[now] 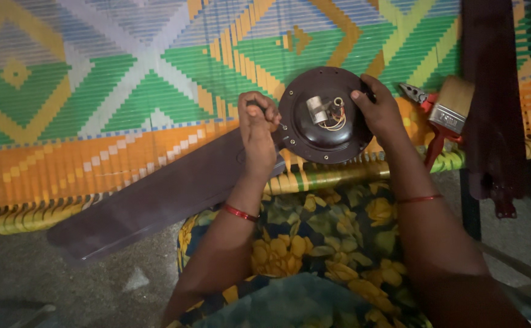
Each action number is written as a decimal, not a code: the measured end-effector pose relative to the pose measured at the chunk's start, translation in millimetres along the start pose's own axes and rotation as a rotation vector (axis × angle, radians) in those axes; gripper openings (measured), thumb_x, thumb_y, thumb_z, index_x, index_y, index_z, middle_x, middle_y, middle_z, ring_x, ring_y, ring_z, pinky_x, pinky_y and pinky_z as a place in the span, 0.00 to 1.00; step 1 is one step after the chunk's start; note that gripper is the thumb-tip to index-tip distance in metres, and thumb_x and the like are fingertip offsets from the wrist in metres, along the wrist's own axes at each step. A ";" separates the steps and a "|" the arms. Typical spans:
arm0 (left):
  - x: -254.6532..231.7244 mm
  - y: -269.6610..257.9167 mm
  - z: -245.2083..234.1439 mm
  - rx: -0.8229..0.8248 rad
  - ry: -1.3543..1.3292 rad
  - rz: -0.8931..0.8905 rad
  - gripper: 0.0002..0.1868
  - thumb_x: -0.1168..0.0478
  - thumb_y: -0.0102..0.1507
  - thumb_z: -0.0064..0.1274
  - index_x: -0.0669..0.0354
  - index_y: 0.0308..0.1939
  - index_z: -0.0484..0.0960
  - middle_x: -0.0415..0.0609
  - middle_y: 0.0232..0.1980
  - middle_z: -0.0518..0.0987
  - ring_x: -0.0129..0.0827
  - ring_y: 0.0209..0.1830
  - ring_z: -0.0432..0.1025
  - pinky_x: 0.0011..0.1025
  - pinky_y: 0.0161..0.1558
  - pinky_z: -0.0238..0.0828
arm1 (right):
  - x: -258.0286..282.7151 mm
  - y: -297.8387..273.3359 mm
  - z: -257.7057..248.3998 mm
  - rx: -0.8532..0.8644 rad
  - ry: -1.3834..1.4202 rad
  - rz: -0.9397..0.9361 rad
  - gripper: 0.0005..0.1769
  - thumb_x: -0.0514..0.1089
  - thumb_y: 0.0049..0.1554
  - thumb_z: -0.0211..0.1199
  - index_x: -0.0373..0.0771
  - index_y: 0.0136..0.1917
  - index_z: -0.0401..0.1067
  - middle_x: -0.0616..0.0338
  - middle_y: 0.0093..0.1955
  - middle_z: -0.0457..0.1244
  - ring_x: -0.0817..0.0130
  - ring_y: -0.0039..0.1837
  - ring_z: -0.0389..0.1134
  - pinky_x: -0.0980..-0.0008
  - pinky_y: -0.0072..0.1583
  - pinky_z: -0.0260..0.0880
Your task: The person attaches a fan blade to the motor housing using a screwdriver, then picks up a paintbrush and applies paint to the blade surface. The fan remains on a woven cot during the process.
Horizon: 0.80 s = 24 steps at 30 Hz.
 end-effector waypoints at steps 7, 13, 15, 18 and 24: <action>-2.9 -0.9 -1.2 -0.096 -0.015 -0.004 0.22 0.40 0.75 0.40 0.56 0.48 0.64 0.43 0.39 0.64 0.27 0.37 0.60 0.27 0.40 0.61 | 5.0 -1.7 -0.3 -0.004 -0.008 0.012 0.37 0.55 0.61 0.65 0.35 0.76 0.62 0.45 0.74 0.60 0.54 0.75 0.61 0.61 0.72 0.60; 6.5 2.9 -5.9 -0.140 -0.126 0.044 0.20 0.43 0.75 0.43 0.57 0.46 0.65 0.43 0.38 0.64 0.28 0.35 0.60 0.31 0.42 0.66 | 4.1 -1.2 -2.0 0.010 0.004 0.008 0.37 0.55 0.61 0.65 0.35 0.77 0.61 0.45 0.74 0.60 0.55 0.75 0.61 0.61 0.72 0.59; 6.7 1.4 -7.5 -0.087 -0.098 0.039 0.21 0.43 0.76 0.42 0.57 0.43 0.65 0.43 0.35 0.64 0.27 0.32 0.59 0.27 0.38 0.62 | 4.0 -1.2 -1.8 0.015 0.005 0.016 0.37 0.55 0.62 0.65 0.35 0.77 0.61 0.45 0.74 0.60 0.55 0.74 0.61 0.61 0.72 0.60; 6.2 0.6 -6.7 -0.036 -0.021 0.038 0.21 0.44 0.77 0.42 0.57 0.40 0.65 0.42 0.33 0.64 0.26 0.31 0.58 0.27 0.36 0.60 | 3.0 -0.8 -0.7 0.018 0.029 0.024 0.37 0.56 0.61 0.64 0.35 0.77 0.60 0.45 0.74 0.60 0.54 0.74 0.61 0.60 0.71 0.60; -3.8 6.7 -7.7 -0.015 0.033 0.004 0.20 0.47 0.77 0.42 0.57 0.38 0.67 0.45 0.35 0.68 0.29 0.32 0.62 0.29 0.37 0.63 | 2.8 -1.4 -0.5 -0.003 -0.039 0.021 0.36 0.55 0.62 0.64 0.36 0.77 0.61 0.45 0.73 0.61 0.55 0.73 0.62 0.62 0.71 0.60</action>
Point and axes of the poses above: each hand's wrist, its own y-axis towards the middle knuckle, its own z-axis out of the palm, x = y × z, the point moved 2 cm from there along y, towards the middle knuckle
